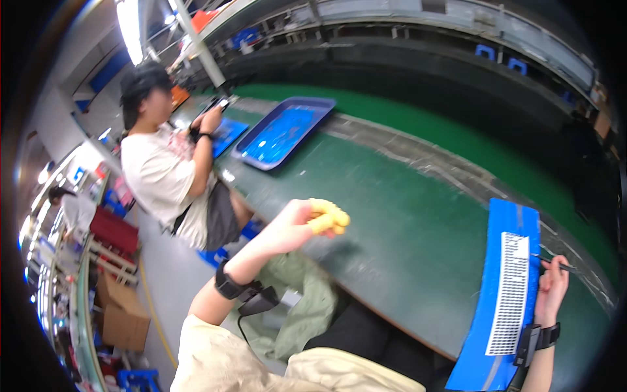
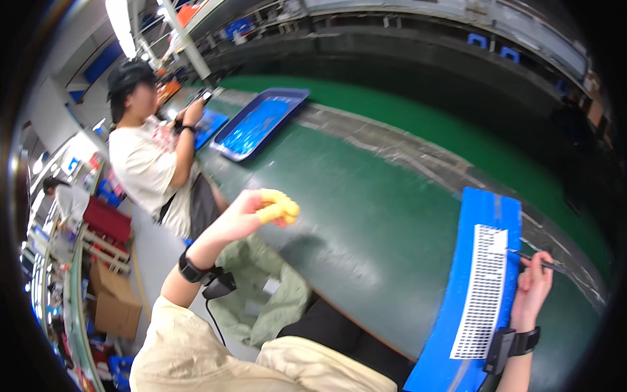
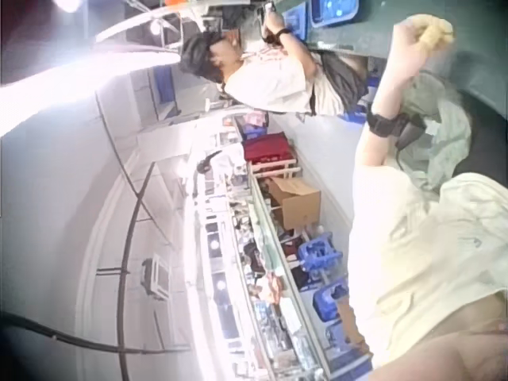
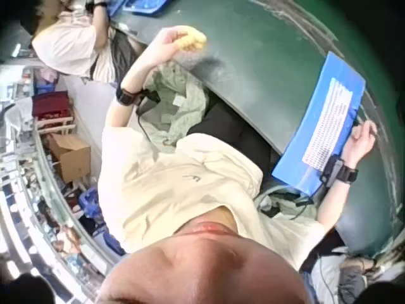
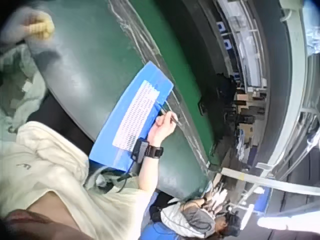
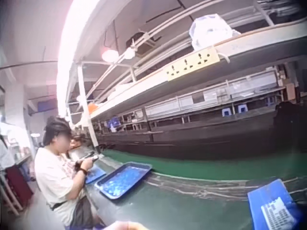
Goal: The person is assembling small plastic components, possibly parts of an electronic device or toy, at an industrial workbench.
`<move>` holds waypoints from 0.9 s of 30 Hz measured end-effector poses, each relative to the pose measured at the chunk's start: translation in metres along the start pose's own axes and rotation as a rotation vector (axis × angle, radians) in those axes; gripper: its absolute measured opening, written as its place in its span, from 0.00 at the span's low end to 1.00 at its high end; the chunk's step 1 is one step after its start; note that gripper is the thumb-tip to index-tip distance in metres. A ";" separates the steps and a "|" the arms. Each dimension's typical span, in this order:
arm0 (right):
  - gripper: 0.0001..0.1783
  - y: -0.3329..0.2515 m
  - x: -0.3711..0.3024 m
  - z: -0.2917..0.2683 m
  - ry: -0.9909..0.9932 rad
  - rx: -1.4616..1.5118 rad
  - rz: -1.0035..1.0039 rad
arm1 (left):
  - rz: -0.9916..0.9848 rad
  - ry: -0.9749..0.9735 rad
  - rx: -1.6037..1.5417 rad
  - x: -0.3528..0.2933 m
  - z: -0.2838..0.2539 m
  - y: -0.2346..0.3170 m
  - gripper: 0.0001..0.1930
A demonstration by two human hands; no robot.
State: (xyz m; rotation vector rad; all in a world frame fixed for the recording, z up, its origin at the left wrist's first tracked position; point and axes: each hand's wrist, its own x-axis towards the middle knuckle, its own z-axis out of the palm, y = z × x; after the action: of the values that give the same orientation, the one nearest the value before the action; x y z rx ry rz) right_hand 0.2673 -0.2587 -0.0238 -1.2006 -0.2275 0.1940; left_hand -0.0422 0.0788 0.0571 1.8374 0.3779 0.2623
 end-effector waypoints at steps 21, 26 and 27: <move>0.12 0.012 0.017 -0.013 0.004 -0.004 -0.027 | 0.082 0.314 -1.004 -0.187 -0.008 -0.059 0.34; 0.13 0.016 0.028 -0.032 -0.047 -0.009 -0.015 | 0.108 0.108 -1.027 -0.180 0.001 -0.038 0.44; 0.13 0.016 0.027 -0.029 -0.047 -0.001 -0.009 | 0.104 0.111 -1.019 -0.179 0.001 -0.038 0.44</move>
State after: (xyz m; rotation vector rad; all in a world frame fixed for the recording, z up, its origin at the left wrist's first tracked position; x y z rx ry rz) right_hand 0.3011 -0.2721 -0.0472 -1.1966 -0.2747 0.2143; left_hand -0.2115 0.0184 0.0227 0.8399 0.1628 0.5165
